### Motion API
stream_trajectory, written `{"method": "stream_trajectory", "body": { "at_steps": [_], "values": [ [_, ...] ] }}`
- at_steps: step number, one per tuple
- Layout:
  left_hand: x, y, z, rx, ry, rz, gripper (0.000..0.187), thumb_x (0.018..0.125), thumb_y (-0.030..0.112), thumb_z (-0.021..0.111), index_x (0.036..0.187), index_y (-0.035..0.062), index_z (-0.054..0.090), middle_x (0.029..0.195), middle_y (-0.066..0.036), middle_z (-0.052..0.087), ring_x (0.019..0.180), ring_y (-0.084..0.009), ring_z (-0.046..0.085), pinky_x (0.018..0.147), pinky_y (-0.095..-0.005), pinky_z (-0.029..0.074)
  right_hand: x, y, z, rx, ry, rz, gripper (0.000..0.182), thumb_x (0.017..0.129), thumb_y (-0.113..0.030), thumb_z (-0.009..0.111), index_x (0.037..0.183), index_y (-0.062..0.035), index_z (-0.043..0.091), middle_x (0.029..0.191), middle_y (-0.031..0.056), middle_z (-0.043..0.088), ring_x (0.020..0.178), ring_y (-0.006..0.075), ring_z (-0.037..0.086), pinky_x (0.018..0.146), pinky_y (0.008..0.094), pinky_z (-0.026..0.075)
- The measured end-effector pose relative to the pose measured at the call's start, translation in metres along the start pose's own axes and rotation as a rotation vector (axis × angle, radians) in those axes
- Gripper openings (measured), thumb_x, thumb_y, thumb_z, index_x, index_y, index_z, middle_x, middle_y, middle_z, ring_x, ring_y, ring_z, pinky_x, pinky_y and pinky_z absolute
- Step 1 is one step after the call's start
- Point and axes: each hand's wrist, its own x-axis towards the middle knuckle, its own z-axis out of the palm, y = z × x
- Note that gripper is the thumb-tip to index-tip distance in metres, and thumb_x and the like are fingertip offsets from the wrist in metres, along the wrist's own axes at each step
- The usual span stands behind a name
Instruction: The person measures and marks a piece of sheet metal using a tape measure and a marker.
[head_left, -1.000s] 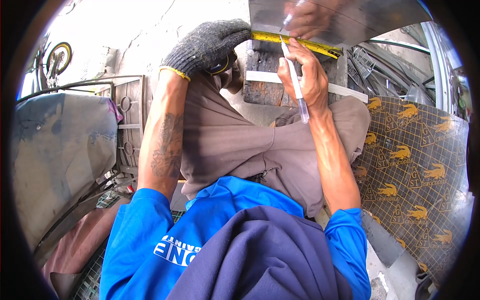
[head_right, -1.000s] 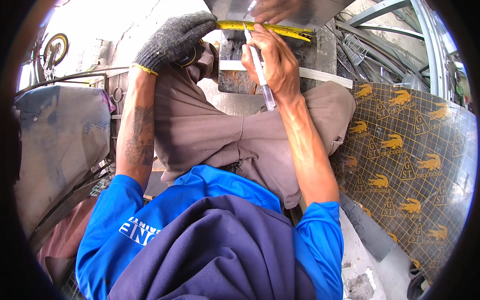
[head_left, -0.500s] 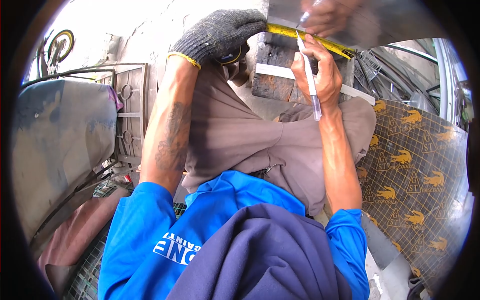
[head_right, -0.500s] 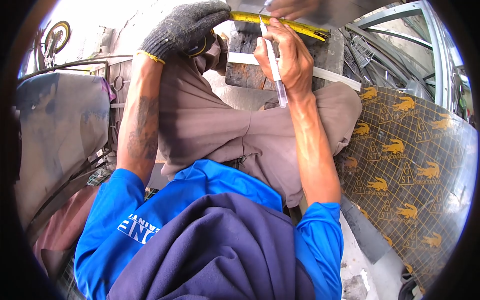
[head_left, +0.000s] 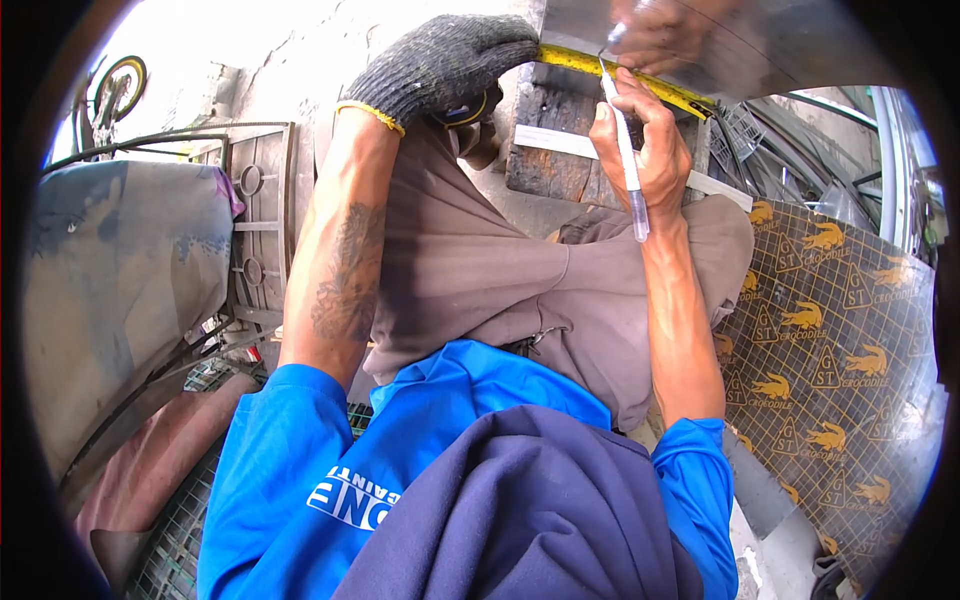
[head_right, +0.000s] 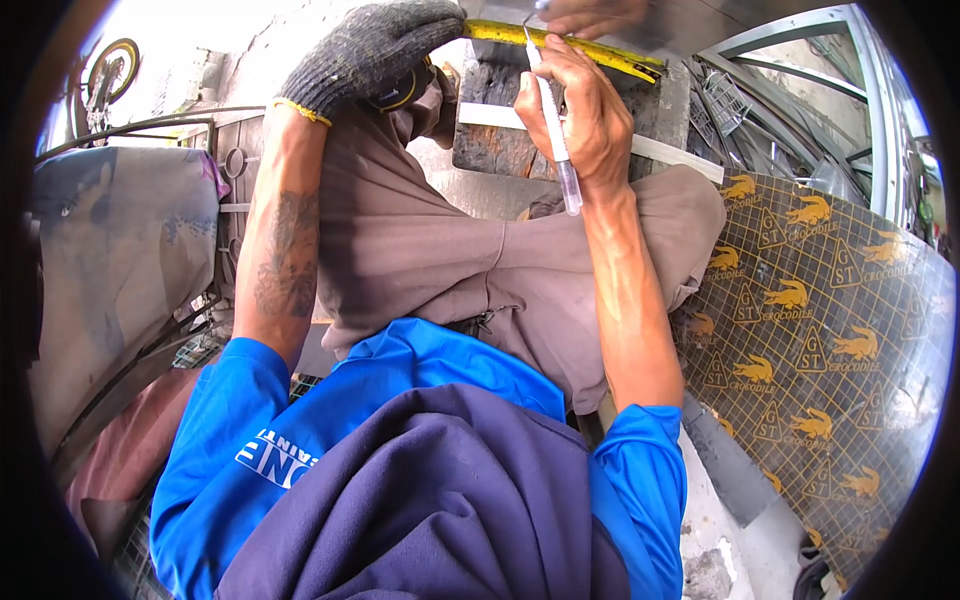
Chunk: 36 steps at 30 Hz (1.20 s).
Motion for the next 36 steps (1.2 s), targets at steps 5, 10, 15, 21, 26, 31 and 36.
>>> {"method": "stream_trajectory", "body": {
  "at_steps": [5,10,15,21,26,31,36],
  "values": [
    [0.002,-0.012,0.006,0.025,0.018,0.112,0.035,0.104,0.039,0.055,0.127,0.0185,0.073,0.128,-0.009,0.071,0.113,-0.0331,0.069,0.101,-0.0421,0.054,0.000,-0.001,-0.001,0.003,0.004,-0.001,0.024,0.085,-0.005,0.079,0.102,-0.0038,0.063,0.104,0.0144,0.076,0.109,0.0323,0.075,0.097,0.0418,0.061],
    [0.002,-0.007,0.003,0.041,-0.010,0.059,0.036,0.104,0.040,0.055,0.126,0.0187,0.073,0.129,-0.009,0.071,0.113,-0.0331,0.069,0.101,-0.0424,0.054,0.000,-0.002,-0.004,-0.030,-0.057,-0.019,0.028,0.088,-0.002,0.078,0.109,-0.0001,0.059,0.114,0.0201,0.075,0.115,0.0336,0.073,0.097,0.0408,0.060],
    [0.000,0.000,0.000,0.002,-0.014,-0.011,0.036,0.104,0.041,0.055,0.126,0.0186,0.073,0.128,-0.010,0.072,0.114,-0.0336,0.069,0.101,-0.0427,0.054,0.001,-0.003,-0.001,-0.027,-0.002,-0.001,0.027,0.082,-0.001,0.081,0.102,-0.0044,0.063,0.105,0.0130,0.076,0.110,0.0301,0.075,0.097,0.0398,0.061],
    [-0.001,-0.005,0.001,-0.053,-0.016,-0.020,0.036,0.104,0.041,0.056,0.124,0.0169,0.074,0.124,-0.012,0.073,0.112,-0.0347,0.070,0.098,-0.0425,0.056,0.001,-0.003,-0.001,-0.028,-0.006,0.001,0.026,0.082,-0.001,0.080,0.102,-0.0046,0.064,0.105,0.0130,0.076,0.110,0.0301,0.074,0.097,0.0402,0.061],
    [-0.003,0.006,-0.006,-0.064,0.008,-0.014,0.030,0.103,0.034,0.059,0.121,0.0155,0.074,0.114,-0.013,0.075,0.103,-0.0334,0.072,0.093,-0.0417,0.057,0.002,-0.003,-0.002,-0.021,-0.001,0.004,0.025,0.082,-0.001,0.080,0.101,-0.0045,0.064,0.104,0.0130,0.076,0.110,0.0303,0.075,0.097,0.0404,0.061],
    [-0.002,-0.003,-0.001,-0.033,0.040,0.081,0.031,0.102,0.034,0.060,0.121,0.0147,0.074,0.113,-0.013,0.075,0.101,-0.0329,0.072,0.091,-0.0423,0.057,0.002,-0.002,-0.001,-0.024,0.001,-0.010,0.025,0.082,-0.001,0.080,0.101,-0.0041,0.064,0.103,0.0131,0.076,0.109,0.0306,0.075,0.097,0.0411,0.062],
    [-0.006,-0.004,-0.009,-0.071,0.027,0.143,0.034,0.102,0.036,0.060,0.123,0.0134,0.073,0.115,-0.014,0.075,0.102,-0.0347,0.071,0.092,-0.0434,0.056,0.003,-0.003,-0.003,-0.026,-0.023,-0.011,0.026,0.083,-0.002,0.080,0.102,-0.0033,0.063,0.104,0.0142,0.076,0.109,0.0317,0.075,0.098,0.0431,0.061]
  ]
}}
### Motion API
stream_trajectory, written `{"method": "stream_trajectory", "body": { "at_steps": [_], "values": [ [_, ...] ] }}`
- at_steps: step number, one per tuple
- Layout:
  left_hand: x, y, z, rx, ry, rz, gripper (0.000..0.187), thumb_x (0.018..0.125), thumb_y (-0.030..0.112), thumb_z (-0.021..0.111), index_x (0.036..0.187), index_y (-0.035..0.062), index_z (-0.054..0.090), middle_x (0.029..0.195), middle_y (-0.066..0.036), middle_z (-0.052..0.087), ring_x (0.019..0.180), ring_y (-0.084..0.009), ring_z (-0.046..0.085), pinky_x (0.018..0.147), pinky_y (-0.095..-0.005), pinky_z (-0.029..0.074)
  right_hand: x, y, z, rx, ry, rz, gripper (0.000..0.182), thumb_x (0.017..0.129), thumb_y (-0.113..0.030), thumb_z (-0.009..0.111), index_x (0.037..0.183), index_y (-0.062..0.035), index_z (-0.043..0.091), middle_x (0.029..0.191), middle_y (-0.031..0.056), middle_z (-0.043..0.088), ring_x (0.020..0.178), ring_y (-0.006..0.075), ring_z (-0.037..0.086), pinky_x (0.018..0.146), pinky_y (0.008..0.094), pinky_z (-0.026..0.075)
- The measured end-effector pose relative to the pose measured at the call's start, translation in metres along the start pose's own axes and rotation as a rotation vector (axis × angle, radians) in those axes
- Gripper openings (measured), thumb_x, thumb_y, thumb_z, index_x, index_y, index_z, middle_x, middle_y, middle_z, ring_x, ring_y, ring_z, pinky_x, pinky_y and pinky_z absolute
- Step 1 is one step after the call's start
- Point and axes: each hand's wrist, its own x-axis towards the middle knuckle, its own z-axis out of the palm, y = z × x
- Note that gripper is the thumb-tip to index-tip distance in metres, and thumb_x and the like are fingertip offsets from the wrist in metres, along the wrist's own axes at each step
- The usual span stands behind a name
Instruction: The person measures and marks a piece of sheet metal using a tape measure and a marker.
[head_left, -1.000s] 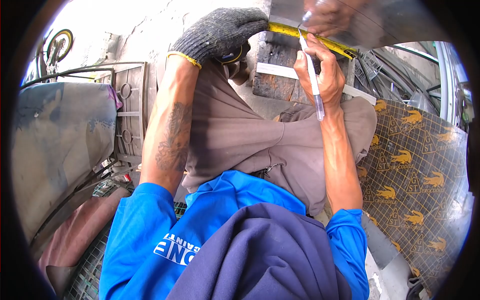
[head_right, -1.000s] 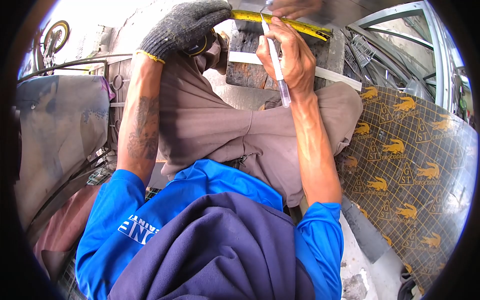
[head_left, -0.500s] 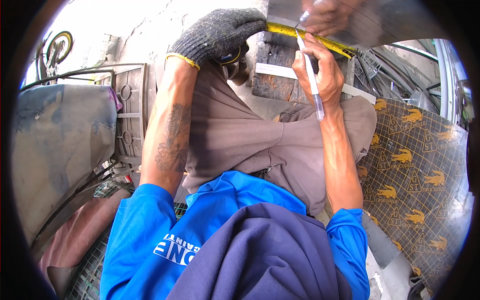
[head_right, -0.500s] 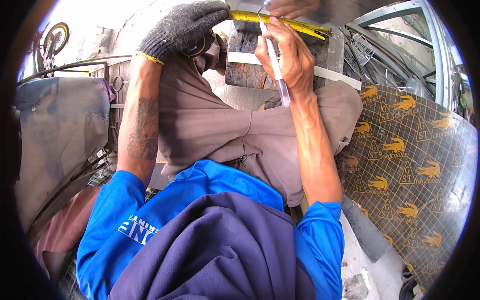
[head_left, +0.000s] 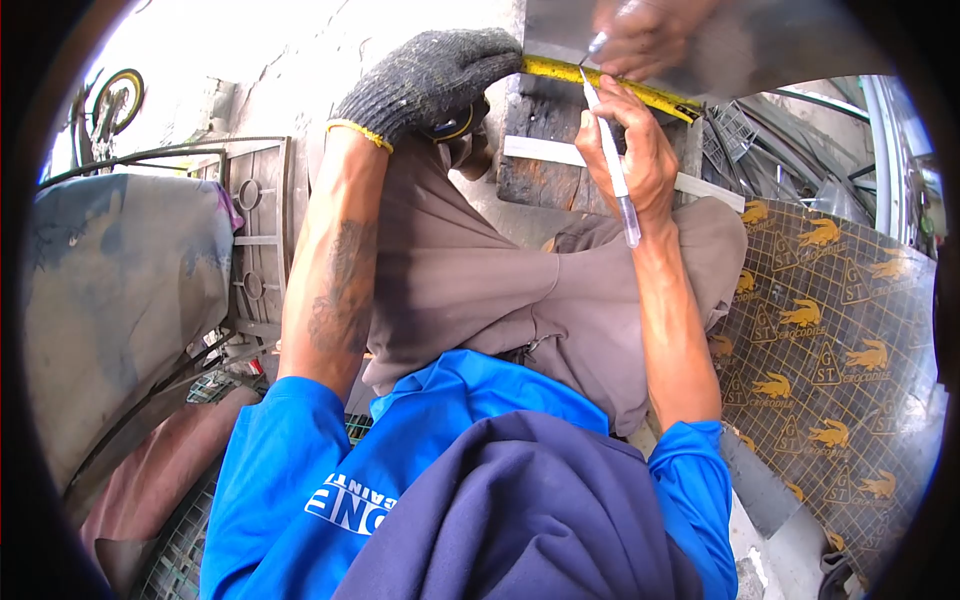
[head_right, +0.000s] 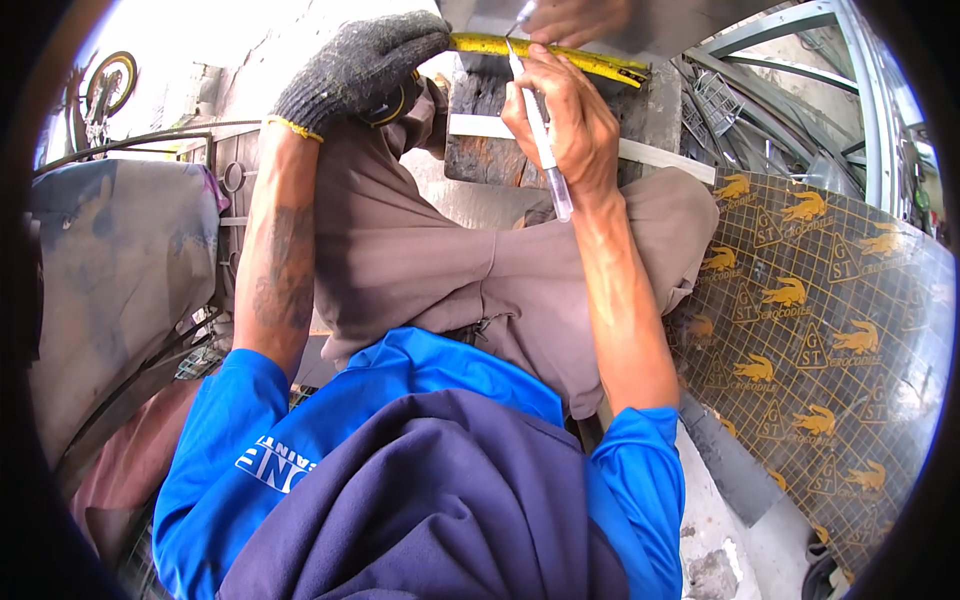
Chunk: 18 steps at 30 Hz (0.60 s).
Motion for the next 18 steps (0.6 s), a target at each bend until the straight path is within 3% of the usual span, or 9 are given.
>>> {"method": "stream_trajectory", "body": {
  "at_steps": [1,2,12,14,15,16,17,18],
  "values": [
    [0.000,0.002,-0.002,0.024,-0.057,-0.010,0.032,0.098,0.023,0.062,0.127,0.0112,0.071,0.124,-0.013,0.071,0.107,-0.0332,0.070,0.095,-0.0410,0.056,-0.001,-0.001,-0.001,0.012,-0.002,0.007,0.026,0.083,-0.002,0.080,0.102,-0.0031,0.063,0.105,0.0148,0.076,0.109,0.0321,0.075,0.098,0.0438,0.061],
    [0.000,0.003,-0.004,0.049,-0.116,-0.021,0.037,0.094,0.010,0.065,0.131,0.0091,0.069,0.132,-0.013,0.068,0.113,-0.0316,0.069,0.099,-0.0385,0.057,-0.002,-0.002,-0.003,0.020,-0.035,0.008,0.028,0.088,-0.001,0.077,0.108,-0.0007,0.058,0.113,0.0211,0.074,0.118,0.0343,0.072,0.100,0.0427,0.058],
    [0.001,0.005,-0.004,0.061,-0.120,-0.026,0.034,0.098,0.011,0.063,0.131,0.0099,0.069,0.134,-0.012,0.067,0.116,-0.0319,0.068,0.100,-0.0387,0.056,-0.007,-0.001,-0.023,0.092,0.048,0.064,0.022,0.092,-0.001,0.072,0.108,0.0016,0.058,0.110,0.0228,0.075,0.113,0.0349,0.073,0.101,0.0433,0.057],
    [0.001,0.005,-0.001,-0.014,-0.021,-0.037,0.036,0.105,0.038,0.057,0.125,0.0126,0.072,0.115,-0.013,0.075,0.102,-0.0334,0.071,0.093,-0.0427,0.055,-0.008,0.000,-0.029,0.097,0.058,0.063,0.021,0.092,-0.002,0.072,0.108,0.0015,0.057,0.109,0.0230,0.075,0.113,0.0354,0.073,0.101,0.0440,0.057],
    [0.001,0.005,-0.003,-0.014,-0.022,-0.038,0.036,0.105,0.038,0.057,0.125,0.0126,0.072,0.115,-0.013,0.075,0.102,-0.0334,0.071,0.093,-0.0427,0.055,-0.008,0.000,-0.031,0.100,0.068,0.062,0.021,0.093,-0.002,0.071,0.107,0.0015,0.057,0.109,0.0231,0.074,0.112,0.0359,0.073,0.101,0.0448,0.057],
    [0.001,0.006,-0.004,0.026,-0.071,-0.052,0.033,0.103,0.030,0.060,0.128,0.0103,0.070,0.123,-0.013,0.072,0.109,-0.0317,0.070,0.096,-0.0408,0.056,-0.007,0.003,-0.029,0.114,0.130,0.047,0.021,0.086,-0.001,0.075,0.100,0.0015,0.060,0.100,0.0187,0.074,0.103,0.0362,0.076,0.092,0.0435,0.062],
    [0.001,0.007,-0.005,0.066,-0.121,-0.065,0.032,0.101,0.021,0.062,0.130,0.0079,0.069,0.131,-0.013,0.069,0.115,-0.0301,0.069,0.099,-0.0389,0.056,-0.008,0.004,-0.030,0.113,0.130,0.048,0.021,0.086,-0.001,0.075,0.100,0.0015,0.060,0.100,0.0187,0.074,0.103,0.0362,0.076,0.092,0.0435,0.062],
    [0.002,0.011,-0.006,0.065,-0.123,-0.064,0.032,0.101,0.021,0.062,0.130,0.0079,0.069,0.131,-0.013,0.069,0.115,-0.0301,0.069,0.099,-0.0389,0.056,-0.009,0.005,-0.032,0.121,0.129,0.063,0.022,0.086,-0.002,0.076,0.101,0.0014,0.060,0.100,0.0189,0.074,0.103,0.0359,0.076,0.091,0.0432,0.062]
  ]
}}
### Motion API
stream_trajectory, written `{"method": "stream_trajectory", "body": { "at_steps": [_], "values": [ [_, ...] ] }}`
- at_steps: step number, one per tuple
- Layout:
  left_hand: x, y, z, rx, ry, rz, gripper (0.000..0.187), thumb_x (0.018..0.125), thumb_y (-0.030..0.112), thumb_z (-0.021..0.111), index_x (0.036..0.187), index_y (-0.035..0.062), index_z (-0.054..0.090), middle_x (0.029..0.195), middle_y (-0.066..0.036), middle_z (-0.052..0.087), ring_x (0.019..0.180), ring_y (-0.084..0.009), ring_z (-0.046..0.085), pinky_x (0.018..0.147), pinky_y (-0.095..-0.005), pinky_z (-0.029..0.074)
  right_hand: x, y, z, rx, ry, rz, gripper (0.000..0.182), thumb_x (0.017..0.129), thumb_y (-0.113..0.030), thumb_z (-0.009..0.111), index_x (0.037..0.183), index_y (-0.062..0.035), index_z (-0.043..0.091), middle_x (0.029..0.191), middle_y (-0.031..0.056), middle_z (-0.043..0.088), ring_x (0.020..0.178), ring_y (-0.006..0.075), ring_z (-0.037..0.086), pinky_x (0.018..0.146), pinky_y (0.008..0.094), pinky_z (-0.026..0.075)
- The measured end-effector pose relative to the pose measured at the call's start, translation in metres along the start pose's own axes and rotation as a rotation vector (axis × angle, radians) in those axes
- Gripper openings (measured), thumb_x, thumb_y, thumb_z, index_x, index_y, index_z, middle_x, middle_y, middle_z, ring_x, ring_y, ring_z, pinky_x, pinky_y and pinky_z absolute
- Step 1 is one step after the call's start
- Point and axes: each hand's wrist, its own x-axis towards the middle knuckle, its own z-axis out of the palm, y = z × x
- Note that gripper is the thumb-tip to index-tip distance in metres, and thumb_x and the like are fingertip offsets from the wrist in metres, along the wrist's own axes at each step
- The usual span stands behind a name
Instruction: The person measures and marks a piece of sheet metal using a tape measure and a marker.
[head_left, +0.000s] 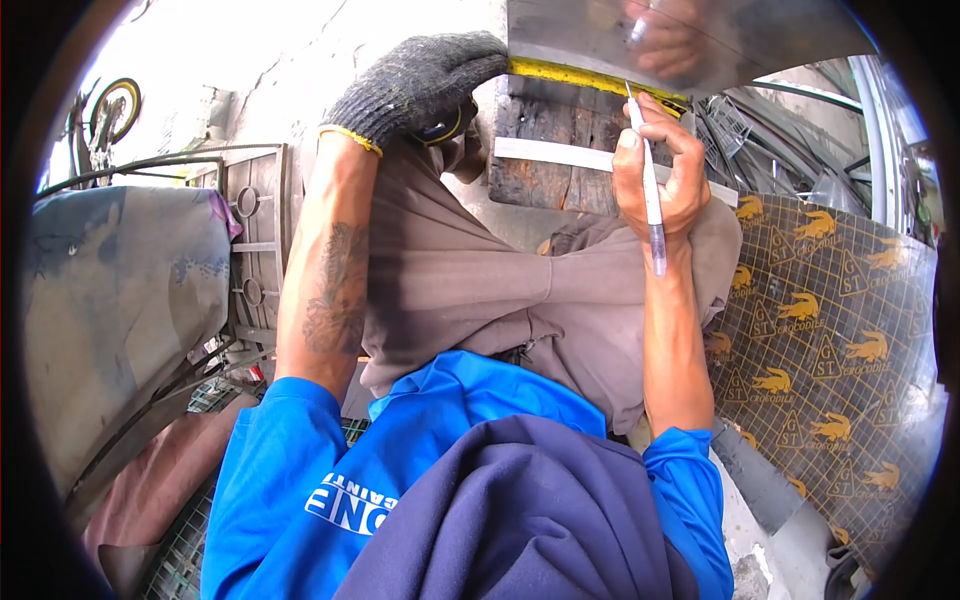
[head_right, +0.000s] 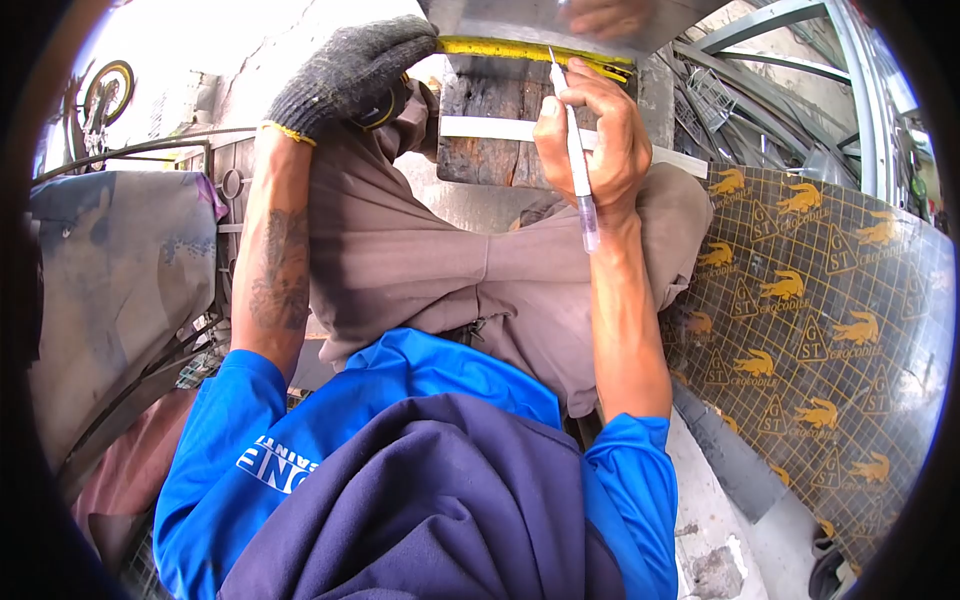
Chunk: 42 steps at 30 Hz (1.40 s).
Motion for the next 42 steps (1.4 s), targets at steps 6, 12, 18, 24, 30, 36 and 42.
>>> {"method": "stream_trajectory", "body": {
  "at_steps": [6,12,18,24,30,36,42],
  "values": [
    [0.000,0.007,-0.004,-0.094,0.047,-0.042,0.037,0.104,0.031,0.063,0.129,0.0043,0.068,0.125,-0.014,0.072,0.111,-0.0314,0.070,0.096,-0.0400,0.055,-0.001,-0.004,-0.004,0.009,-0.052,0.068,0.021,0.094,-0.006,0.071,0.108,0.0008,0.057,0.106,0.0230,0.074,0.113,0.0361,0.073,0.101,0.0453,0.056],
    [-0.001,-0.001,0.001,-0.081,0.056,-0.009,0.037,0.105,0.031,0.060,0.128,0.0034,0.068,0.126,-0.015,0.071,0.113,-0.0316,0.070,0.097,-0.0402,0.055,-0.002,-0.003,-0.006,-0.023,-0.062,0.049,0.022,0.093,-0.006,0.072,0.108,0.0007,0.057,0.104,0.0217,0.074,0.111,0.0351,0.073,0.100,0.0441,0.056],
    [0.000,-0.001,0.002,-0.107,0.060,-0.002,0.037,0.106,0.039,0.056,0.128,0.0116,0.070,0.122,-0.013,0.073,0.110,-0.0345,0.070,0.096,-0.0431,0.055,-0.002,-0.003,-0.002,0.018,-0.031,0.055,0.021,0.092,-0.004,0.071,0.105,0.0004,0.056,0.103,0.0217,0.072,0.110,0.0354,0.074,0.096,0.0437,0.059],
    [0.002,0.002,0.001,-0.071,0.069,-0.006,0.037,0.106,0.039,0.057,0.127,0.0123,0.071,0.122,-0.012,0.073,0.110,-0.0339,0.070,0.096,-0.0430,0.055,-0.003,-0.002,0.004,-0.046,-0.094,0.034,0.022,0.090,-0.003,0.072,0.106,0.0007,0.057,0.106,0.0221,0.073,0.113,0.0358,0.073,0.093,0.0400,0.060],
    [0.000,0.010,-0.003,-0.086,0.026,-0.075,0.036,0.104,0.030,0.061,0.129,0.0056,0.069,0.124,-0.015,0.072,0.106,-0.0291,0.072,0.094,-0.0378,0.056,-0.001,-0.002,0.007,-0.073,-0.096,0.041,0.023,0.089,-0.002,0.073,0.106,0.0003,0.057,0.115,0.0273,0.073,0.115,0.0359,0.073,0.093,0.0396,0.061],
    [0.001,-0.002,0.001,-0.095,0.043,-0.024,0.039,0.106,0.039,0.057,0.129,0.0112,0.070,0.126,-0.012,0.072,0.115,-0.0331,0.069,0.100,-0.0427,0.055,-0.002,-0.002,0.008,-0.073,-0.090,0.058,0.025,0.088,0.001,0.073,0.107,-0.0004,0.057,0.120,0.0298,0.072,0.116,0.0351,0.073,0.092,0.0383,0.061],
    [0.000,0.005,0.000,-0.103,0.032,-0.121,0.039,0.106,0.039,0.057,0.129,0.0105,0.070,0.126,-0.012,0.072,0.116,-0.0330,0.069,0.100,-0.0430,0.054,-0.003,-0.002,0.009,-0.075,-0.078,0.057,0.026,0.087,0.001,0.073,0.107,-0.0009,0.057,0.121,0.0293,0.071,0.116,0.0347,0.072,0.093,0.0381,0.061]
  ]
}}
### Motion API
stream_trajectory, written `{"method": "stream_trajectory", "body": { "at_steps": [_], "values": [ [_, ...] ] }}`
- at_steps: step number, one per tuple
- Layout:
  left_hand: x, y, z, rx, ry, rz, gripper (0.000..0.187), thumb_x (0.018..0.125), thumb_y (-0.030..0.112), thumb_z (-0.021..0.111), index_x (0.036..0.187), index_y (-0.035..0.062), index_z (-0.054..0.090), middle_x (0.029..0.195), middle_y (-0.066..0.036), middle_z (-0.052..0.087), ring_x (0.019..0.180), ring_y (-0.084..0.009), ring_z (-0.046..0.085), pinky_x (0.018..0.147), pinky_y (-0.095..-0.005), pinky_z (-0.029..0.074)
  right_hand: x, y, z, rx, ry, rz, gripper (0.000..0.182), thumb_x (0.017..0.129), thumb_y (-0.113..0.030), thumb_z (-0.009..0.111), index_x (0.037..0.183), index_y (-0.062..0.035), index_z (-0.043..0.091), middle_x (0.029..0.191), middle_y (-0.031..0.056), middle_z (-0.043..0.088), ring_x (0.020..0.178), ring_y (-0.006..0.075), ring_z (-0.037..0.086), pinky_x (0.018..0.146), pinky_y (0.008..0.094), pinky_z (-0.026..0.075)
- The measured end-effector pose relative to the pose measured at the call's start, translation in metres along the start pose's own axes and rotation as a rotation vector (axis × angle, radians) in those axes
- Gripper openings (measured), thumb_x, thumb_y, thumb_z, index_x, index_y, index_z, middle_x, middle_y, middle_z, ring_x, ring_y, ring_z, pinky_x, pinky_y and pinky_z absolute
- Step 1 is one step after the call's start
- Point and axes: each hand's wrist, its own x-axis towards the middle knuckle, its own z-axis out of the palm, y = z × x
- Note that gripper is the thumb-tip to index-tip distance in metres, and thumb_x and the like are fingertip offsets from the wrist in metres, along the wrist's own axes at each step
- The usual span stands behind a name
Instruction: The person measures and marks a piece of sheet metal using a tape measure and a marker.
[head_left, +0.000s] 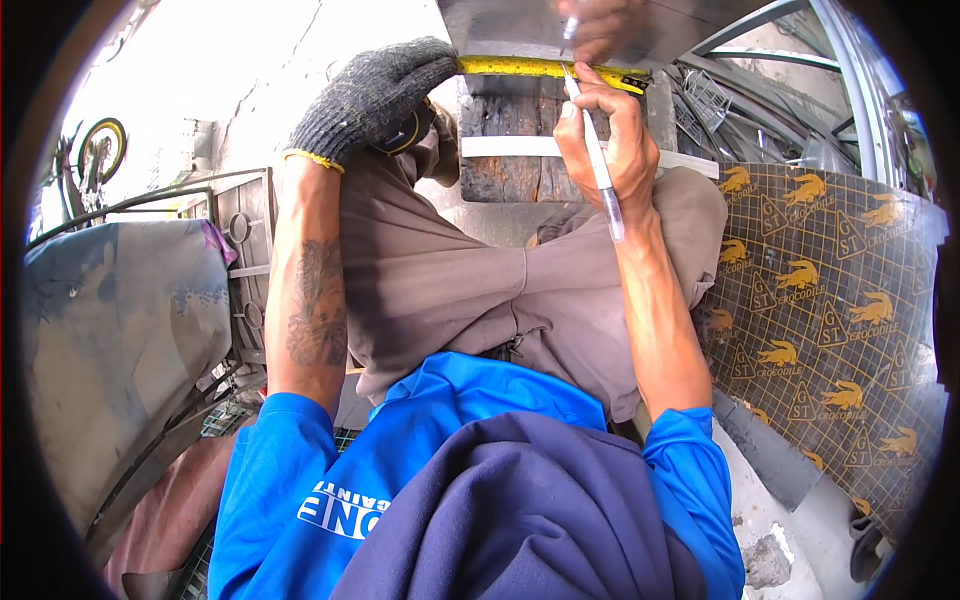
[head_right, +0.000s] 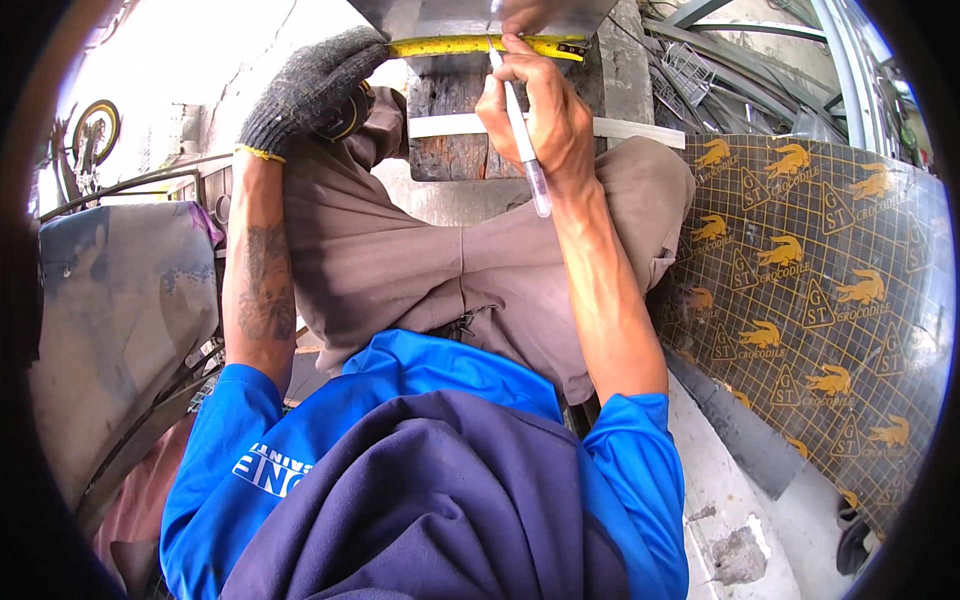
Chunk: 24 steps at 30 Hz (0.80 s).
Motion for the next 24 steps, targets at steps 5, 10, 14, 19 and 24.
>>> {"method": "stream_trajectory", "body": {
  "at_steps": [5,10,14,19,24],
  "values": [
    [0.000,0.003,-0.002,-0.007,-0.005,0.013,0.039,0.105,0.039,0.058,0.128,0.0105,0.070,0.126,-0.012,0.072,0.115,-0.0330,0.069,0.099,-0.0430,0.055,0.001,0.000,0.000,-0.007,-0.004,0.002,0.025,0.087,0.000,0.074,0.106,-0.0010,0.058,0.121,0.0282,0.072,0.115,0.0342,0.073,0.093,0.0384,0.061],
    [0.000,0.004,-0.003,0.008,-0.010,0.020,0.039,0.106,0.039,0.057,0.129,0.0107,0.070,0.126,-0.013,0.072,0.115,-0.0329,0.069,0.100,-0.0433,0.055,0.000,0.000,0.000,-0.018,-0.004,0.020,0.025,0.087,0.000,0.075,0.106,-0.0015,0.058,0.122,0.0273,0.072,0.115,0.0338,0.073,0.093,0.0384,0.061],
    [0.001,-0.001,-0.001,0.011,0.005,0.053,0.040,0.106,0.040,0.057,0.130,0.0109,0.070,0.126,-0.013,0.072,0.114,-0.0332,0.070,0.100,-0.0436,0.055,0.000,0.001,0.001,-0.023,-0.006,0.024,0.025,0.087,-0.001,0.075,0.107,-0.0017,0.058,0.122,0.0268,0.072,0.114,0.0334,0.073,0.093,0.0384,0.061],
    [0.000,0.008,-0.004,-0.010,-0.013,-0.006,0.039,0.106,0.039,0.058,0.129,0.0107,0.070,0.125,-0.013,0.073,0.114,-0.0335,0.070,0.099,-0.0433,0.055,0.000,0.000,0.000,-0.035,-0.013,0.014,0.027,0.088,-0.002,0.075,0.108,-0.0016,0.058,0.122,0.0267,0.072,0.113,0.0332,0.074,0.093,0.0384,0.061],
    [0.001,0.004,0.000,-0.033,0.033,0.043,0.037,0.104,0.033,0.063,0.128,0.0049,0.070,0.117,-0.015,0.075,0.101,-0.0244,0.072,0.092,-0.0372,0.056,0.000,0.000,-0.001,-0.022,-0.010,0.022,0.027,0.087,-0.001,0.075,0.107,-0.0017,0.057,0.120,0.0249,0.073,0.114,0.0338,0.073,0.094,0.0394,0.060]
  ]
}}
